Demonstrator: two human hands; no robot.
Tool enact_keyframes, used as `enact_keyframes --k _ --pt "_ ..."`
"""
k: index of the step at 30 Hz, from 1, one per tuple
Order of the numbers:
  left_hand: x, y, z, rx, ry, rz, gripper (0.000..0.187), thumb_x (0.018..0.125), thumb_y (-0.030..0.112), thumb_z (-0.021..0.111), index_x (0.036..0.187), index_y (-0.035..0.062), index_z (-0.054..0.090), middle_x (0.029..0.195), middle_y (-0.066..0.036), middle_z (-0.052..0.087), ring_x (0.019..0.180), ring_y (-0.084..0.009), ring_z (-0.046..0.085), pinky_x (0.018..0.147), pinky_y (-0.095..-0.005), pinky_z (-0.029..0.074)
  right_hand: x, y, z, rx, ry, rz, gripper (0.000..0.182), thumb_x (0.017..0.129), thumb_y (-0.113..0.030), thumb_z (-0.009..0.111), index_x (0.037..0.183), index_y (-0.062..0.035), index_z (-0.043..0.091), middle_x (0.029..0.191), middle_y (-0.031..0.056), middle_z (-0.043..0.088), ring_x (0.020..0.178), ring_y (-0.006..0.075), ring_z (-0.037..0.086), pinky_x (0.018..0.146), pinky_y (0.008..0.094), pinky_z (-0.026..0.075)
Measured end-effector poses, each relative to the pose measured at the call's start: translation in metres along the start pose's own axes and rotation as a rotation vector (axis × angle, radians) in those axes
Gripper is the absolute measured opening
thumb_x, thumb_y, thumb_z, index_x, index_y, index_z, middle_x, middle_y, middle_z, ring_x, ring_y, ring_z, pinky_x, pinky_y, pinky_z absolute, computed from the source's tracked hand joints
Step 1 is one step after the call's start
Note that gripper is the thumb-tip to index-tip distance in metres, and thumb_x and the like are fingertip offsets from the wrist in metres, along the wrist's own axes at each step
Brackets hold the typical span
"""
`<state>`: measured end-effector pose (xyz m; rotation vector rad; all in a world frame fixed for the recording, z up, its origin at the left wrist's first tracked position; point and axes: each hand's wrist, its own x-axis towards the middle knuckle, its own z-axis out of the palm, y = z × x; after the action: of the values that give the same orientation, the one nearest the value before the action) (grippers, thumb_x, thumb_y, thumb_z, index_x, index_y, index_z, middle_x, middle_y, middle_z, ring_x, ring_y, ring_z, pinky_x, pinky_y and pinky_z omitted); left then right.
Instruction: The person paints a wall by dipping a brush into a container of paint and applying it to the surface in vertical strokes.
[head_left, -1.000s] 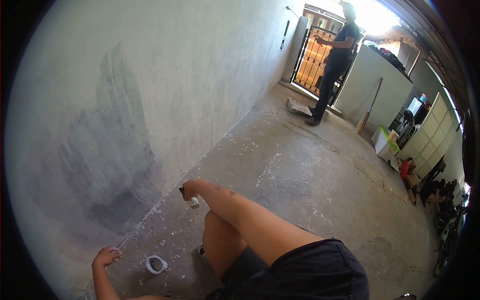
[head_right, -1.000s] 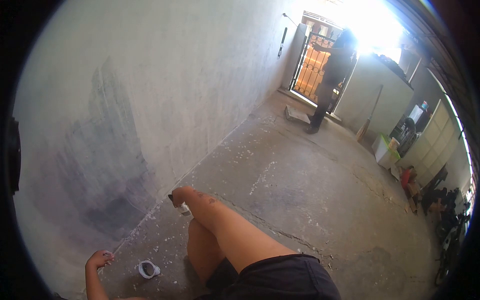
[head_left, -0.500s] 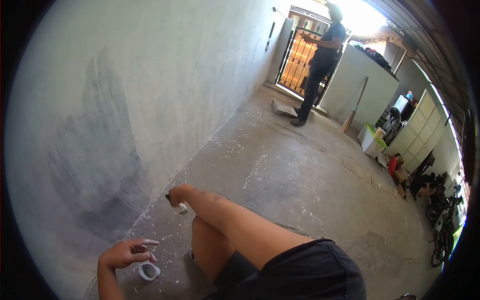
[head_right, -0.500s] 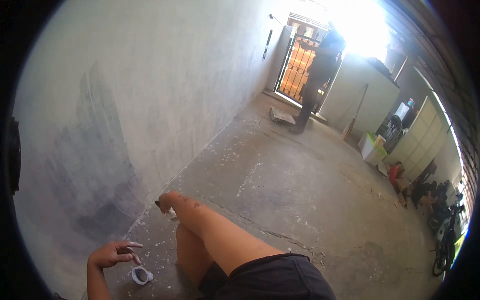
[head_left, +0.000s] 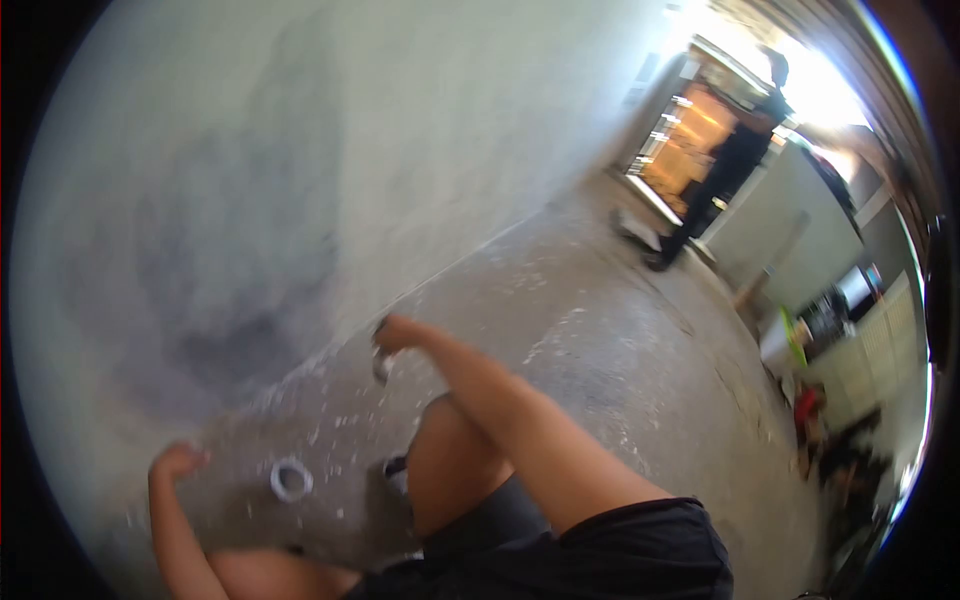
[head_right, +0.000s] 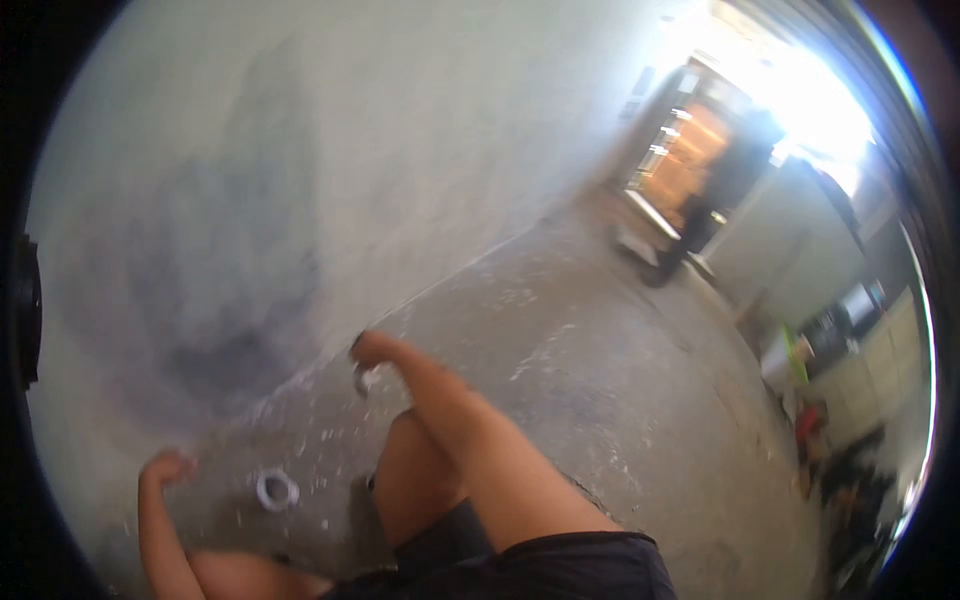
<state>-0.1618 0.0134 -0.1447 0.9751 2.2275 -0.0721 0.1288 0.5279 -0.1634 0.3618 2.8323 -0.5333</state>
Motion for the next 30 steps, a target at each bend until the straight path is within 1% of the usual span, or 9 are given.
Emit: enact_keyframes --k 1,2,7,13,16,20,22,27,30 --pt "-0.001 -0.003 0.000 0.003 -0.080 -0.132 0.053 0.086 0.056 0.056 0.089 0.0055 0.070 0.082 -0.010 0.070 0.069 -0.0249 0.063 0.069 -0.0411 0.052 0.010 0.009 0.007 -0.052 -0.008 -0.104 0.021 0.078 -0.020 0.069 0.090 -0.0039 0.070 0.079 0.0116 0.070 0.072 0.0190 0.068 0.068 0.0337 0.056" --pt "0.018 -0.028 0.013 0.110 -0.117 -0.042 0.055 0.086 0.058 0.055 0.091 0.0056 0.070 0.087 -0.011 0.070 0.070 -0.0236 0.063 0.074 -0.0405 0.051 0.000 -0.009 -0.010 0.654 0.068 0.406 0.022 0.082 -0.019 0.066 0.092 0.0001 0.069 0.079 0.0117 0.070 0.065 0.0168 0.067 0.061 0.0314 0.056" --pt "-0.021 0.038 -0.017 -0.374 -0.051 -0.076 0.061 0.083 0.054 0.065 0.118 0.0035 0.059 0.102 -0.014 0.066 0.083 -0.0224 0.064 0.074 -0.0352 0.050 0.008 -0.008 -0.011 1.325 0.324 0.457 0.015 0.085 -0.007 0.061 0.095 0.0044 0.064 0.082 0.0138 0.066 0.070 0.0233 0.068 0.061 0.0303 0.058" --pt "-0.005 0.054 -0.020 -0.386 0.067 0.048 0.064 0.083 0.050 0.068 0.124 0.0014 0.056 0.117 -0.016 0.063 0.094 -0.0220 0.063 0.082 -0.0346 0.050 0.019 -0.008 -0.005 1.545 0.376 0.502 0.009 0.082 0.002 0.057 0.089 0.0078 0.060 0.080 0.0180 0.062 0.074 0.0272 0.067 0.061 0.0331 0.059" --pt "-0.008 0.059 -0.018 -0.330 0.038 0.038 0.067 0.083 0.051 0.068 0.125 0.0010 0.055 0.118 -0.017 0.063 0.096 -0.0226 0.063 0.084 -0.0348 0.050 0.031 0.014 0.017 1.462 -0.187 0.507 0.010 0.083 0.002 0.058 0.090 0.0093 0.058 0.079 0.0189 0.061 0.075 0.0309 0.067 0.056 0.0339 0.056" --pt "-0.011 0.045 -0.013 -0.338 -0.035 -0.019 0.068 0.083 0.052 0.067 0.127 0.0013 0.054 0.118 -0.018 0.063 0.094 -0.0235 0.063 0.085 -0.0349 0.049 0.061 0.008 0.036 0.879 -0.455 0.546 0.017 0.085 -0.005 0.059 0.095 0.0091 0.057 0.082 0.0221 0.063 0.079 0.0347 0.066 0.060 0.0398 0.053" --pt "-0.023 0.043 -0.017 -0.341 -0.042 -0.052 0.068 0.083 0.052 0.066 0.127 0.0013 0.054 0.118 -0.018 0.063 0.093 -0.0232 0.064 0.085 -0.0349 0.050 0.046 -0.012 0.055 -0.071 -0.016 -0.033 0.023 0.087 -0.015 0.061 0.101 0.0020 0.058 0.086 0.0244 0.065 0.084 0.0374 0.065 0.069 0.0455 0.051" --pt "-0.025 0.019 -0.004 -0.339 -0.001 -0.069 0.069 0.083 0.052 0.067 0.128 0.0012 0.053 0.118 -0.018 0.063 0.088 -0.0221 0.064 0.083 -0.0351 0.050 0.027 -0.042 0.046 0.128 0.123 0.159 0.029 0.088 -0.021 0.060 0.114 -0.0088 0.061 0.092 0.0197 0.067 0.095 0.0378 0.063 0.082 0.0444 0.048" --pt "-0.032 0.012 -0.003 -0.386 -0.040 -0.096 0.069 0.083 0.052 0.067 0.128 0.0011 0.053 0.119 -0.018 0.063 0.090 -0.0226 0.065 0.083 -0.0351 0.050 0.045 0.017 0.057 0.107 0.518 0.281 0.034 0.092 -0.028 0.055 0.121 -0.0116 0.061 0.102 0.0183 0.064 0.097 0.0369 0.061 0.081 0.0450 0.048"
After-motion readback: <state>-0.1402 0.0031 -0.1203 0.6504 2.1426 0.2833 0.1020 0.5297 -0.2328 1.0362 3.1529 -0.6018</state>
